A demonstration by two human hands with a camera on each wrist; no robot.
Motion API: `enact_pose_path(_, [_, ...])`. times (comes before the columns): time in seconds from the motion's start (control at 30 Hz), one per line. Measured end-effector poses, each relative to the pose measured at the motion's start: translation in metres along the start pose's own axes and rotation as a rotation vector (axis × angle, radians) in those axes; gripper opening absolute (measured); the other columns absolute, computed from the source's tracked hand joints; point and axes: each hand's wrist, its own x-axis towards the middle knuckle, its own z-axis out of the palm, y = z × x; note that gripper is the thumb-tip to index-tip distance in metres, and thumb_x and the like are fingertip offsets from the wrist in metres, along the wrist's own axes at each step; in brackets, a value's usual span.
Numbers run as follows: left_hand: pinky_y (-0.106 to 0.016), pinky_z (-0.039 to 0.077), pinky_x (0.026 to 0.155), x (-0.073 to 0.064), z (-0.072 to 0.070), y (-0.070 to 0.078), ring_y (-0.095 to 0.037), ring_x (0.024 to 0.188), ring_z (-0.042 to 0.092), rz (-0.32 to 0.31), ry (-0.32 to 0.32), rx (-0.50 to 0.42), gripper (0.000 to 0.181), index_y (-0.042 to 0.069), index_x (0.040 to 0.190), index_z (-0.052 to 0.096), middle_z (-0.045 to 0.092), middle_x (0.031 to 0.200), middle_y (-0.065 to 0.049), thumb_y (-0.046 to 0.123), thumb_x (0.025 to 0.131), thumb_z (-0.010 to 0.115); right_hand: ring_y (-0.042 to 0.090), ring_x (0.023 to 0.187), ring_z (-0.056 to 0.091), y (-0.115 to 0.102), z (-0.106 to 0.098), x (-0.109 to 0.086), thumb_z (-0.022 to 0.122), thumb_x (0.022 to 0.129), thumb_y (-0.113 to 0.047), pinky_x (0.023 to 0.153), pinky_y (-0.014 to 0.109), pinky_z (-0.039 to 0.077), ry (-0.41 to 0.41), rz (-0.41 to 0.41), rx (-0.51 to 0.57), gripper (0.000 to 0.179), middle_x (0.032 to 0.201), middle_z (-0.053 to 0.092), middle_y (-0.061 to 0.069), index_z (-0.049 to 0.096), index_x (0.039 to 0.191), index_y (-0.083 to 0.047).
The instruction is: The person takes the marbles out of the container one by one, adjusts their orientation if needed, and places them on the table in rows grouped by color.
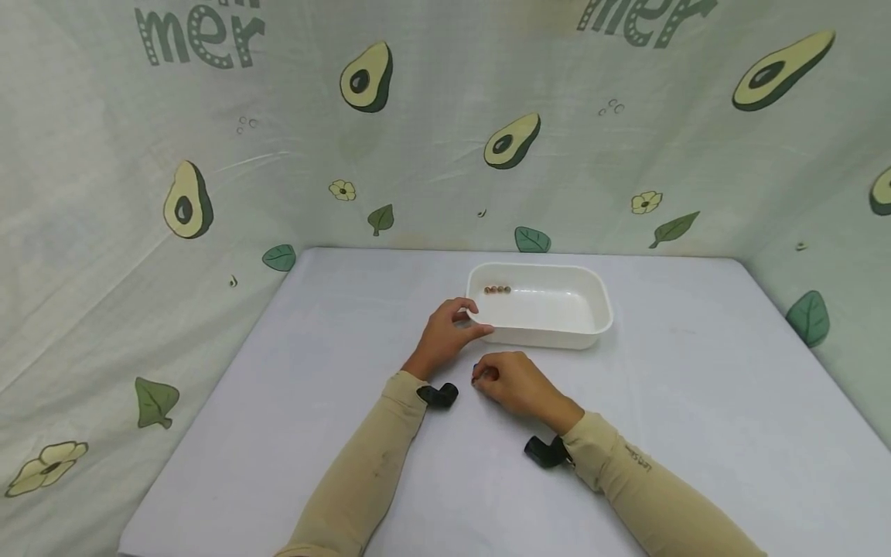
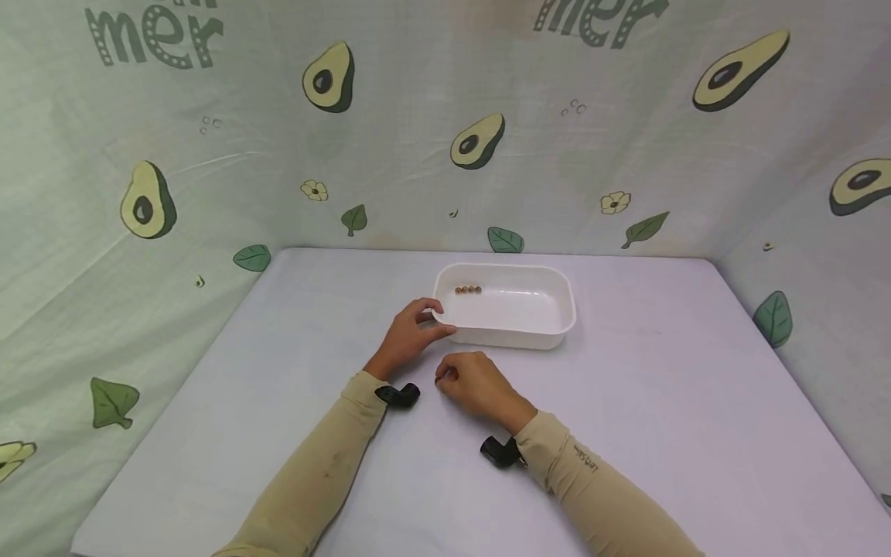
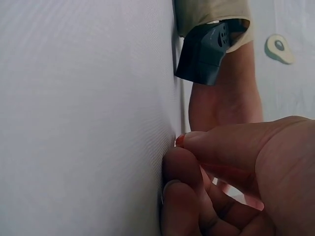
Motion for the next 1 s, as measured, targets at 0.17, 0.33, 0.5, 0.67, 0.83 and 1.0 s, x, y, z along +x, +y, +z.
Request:
enact_pose_path(0.17, [-0.04, 0.049, 0.094, 0.002, -0.001, 0.0, -0.025, 0.116, 0.061, 0.007, 0.005, 0.004, 0.046, 0.017, 0.111, 0.061, 0.055, 0.129, -0.002, 0.043, 0.081, 0.084, 0.003, 0.063, 0.053, -0.002, -0.001, 0.001, 0.073, 0.087, -0.005, 0.061, 0.025, 0.046, -0.001, 0.004, 0.005, 0.006, 0.071, 0.062, -0.009, 0.074, 0.092, -0.009])
enact_pose_path(0.33, [-0.041, 0.049, 0.095, 0.002, -0.001, 0.0, -0.025, 0.116, 0.061, 0.0, 0.006, 0.005, 0.048, 0.013, 0.113, 0.061, 0.055, 0.13, -0.002, 0.042, 0.081, 0.084, 0.003, 0.061, 0.052, -0.003, -0.003, 0.0, 0.074, 0.087, -0.006, 0.06, 0.026, 0.045, -0.003, 0.013, 0.0, 0.011, 0.068, 0.059, -0.01, 0.073, 0.097, -0.008])
enact_pose_path(0.5, [-0.043, 0.048, 0.096, 0.001, -0.001, 0.0, -0.026, 0.118, 0.06, -0.013, -0.002, 0.012, 0.051, 0.012, 0.114, 0.061, 0.055, 0.131, -0.001, 0.045, 0.081, 0.083, 0.005, 0.061, 0.057, -0.001, -0.008, -0.003, 0.072, 0.09, -0.01, 0.06, 0.027, 0.047, 0.013, 0.084, 0.054, 0.012, 0.07, 0.063, -0.01, 0.073, 0.101, -0.01])
enact_pose_path(0.67, [-0.045, 0.049, 0.096, 0.0, 0.0, 0.0, -0.027, 0.118, 0.06, -0.002, 0.0, 0.02, 0.053, 0.011, 0.114, 0.061, 0.055, 0.132, -0.002, 0.046, 0.081, 0.083, 0.011, 0.055, 0.058, 0.001, -0.018, -0.003, 0.069, 0.095, -0.019, 0.055, 0.029, 0.046, 0.073, 0.166, 0.126, 0.012, 0.066, 0.062, -0.007, 0.074, 0.104, -0.012])
enact_pose_path(0.83, [-0.046, 0.048, 0.097, -0.001, -0.001, 0.0, -0.029, 0.119, 0.06, 0.008, 0.006, 0.024, 0.052, 0.009, 0.114, 0.061, 0.055, 0.134, -0.004, 0.043, 0.082, 0.083, 0.017, 0.055, 0.061, 0.001, -0.031, -0.001, 0.066, 0.098, -0.021, 0.052, 0.033, 0.051, 0.089, 0.166, 0.246, 0.021, 0.072, 0.065, 0.006, 0.072, 0.109, -0.004])
enact_pose_path(1.0, [-0.046, 0.048, 0.098, -0.001, 0.0, 0.002, -0.03, 0.12, 0.059, 0.001, -0.001, 0.022, 0.052, 0.009, 0.114, 0.061, 0.054, 0.136, -0.005, 0.044, 0.082, 0.083, 0.021, 0.061, 0.063, 0.004, -0.051, 0.001, 0.064, 0.1, -0.024, 0.056, 0.037, 0.055, 0.101, 0.186, 0.329, 0.026, 0.082, 0.066, 0.017, 0.07, 0.11, -0.001])
